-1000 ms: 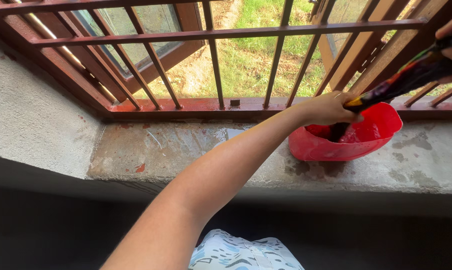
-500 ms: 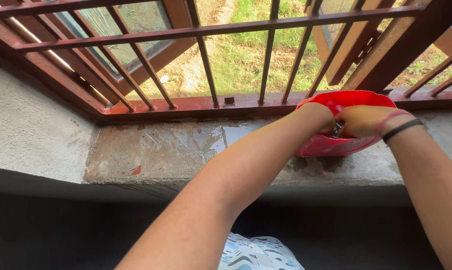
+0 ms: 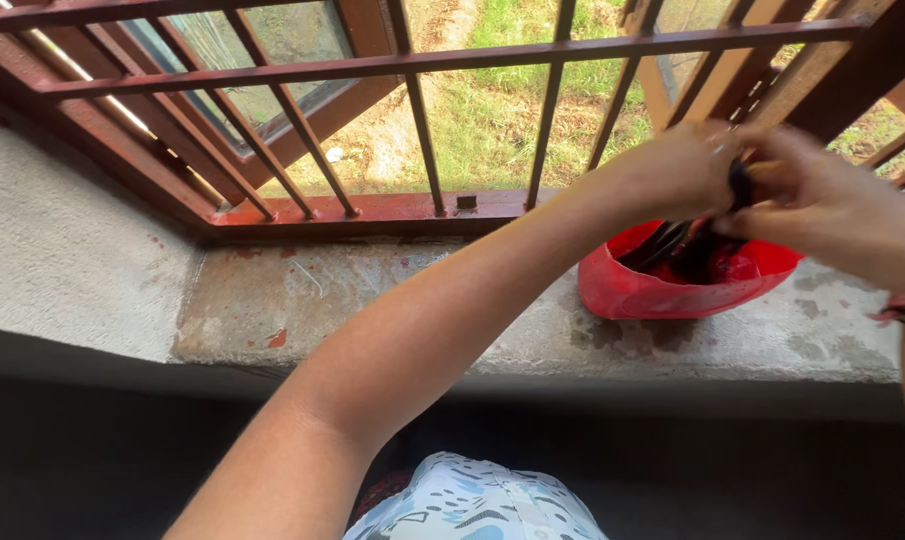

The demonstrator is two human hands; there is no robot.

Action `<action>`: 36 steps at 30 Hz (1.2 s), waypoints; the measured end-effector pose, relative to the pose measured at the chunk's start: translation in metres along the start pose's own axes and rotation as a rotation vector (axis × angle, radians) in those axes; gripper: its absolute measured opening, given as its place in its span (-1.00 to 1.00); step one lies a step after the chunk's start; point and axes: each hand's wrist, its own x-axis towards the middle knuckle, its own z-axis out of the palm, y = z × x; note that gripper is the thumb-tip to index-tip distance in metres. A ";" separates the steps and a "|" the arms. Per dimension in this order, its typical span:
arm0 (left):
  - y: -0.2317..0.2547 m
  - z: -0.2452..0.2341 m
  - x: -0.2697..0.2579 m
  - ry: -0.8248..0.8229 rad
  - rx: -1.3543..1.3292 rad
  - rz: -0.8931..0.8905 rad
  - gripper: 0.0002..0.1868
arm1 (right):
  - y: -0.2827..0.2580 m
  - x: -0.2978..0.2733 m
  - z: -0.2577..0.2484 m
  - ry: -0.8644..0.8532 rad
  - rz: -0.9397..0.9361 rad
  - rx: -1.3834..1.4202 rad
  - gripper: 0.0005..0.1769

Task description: The person scrubs a concrete window sill using a sponge and water from a red bucket. They repeatedly dip the sponge into the bucket, wring it out, and wipe the sill surface and the base of the metal window grille.

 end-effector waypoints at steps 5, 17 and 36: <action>-0.011 -0.018 -0.013 0.273 -0.125 0.204 -0.57 | 0.012 0.001 -0.021 0.131 -0.376 0.098 -0.43; -0.035 0.010 -0.056 0.021 0.285 0.075 -0.86 | 0.043 0.066 0.053 -0.530 -0.017 -0.673 -0.76; -0.023 0.029 -0.032 -0.413 0.350 0.075 -0.72 | 0.005 0.047 0.015 -0.495 0.165 -0.771 -0.73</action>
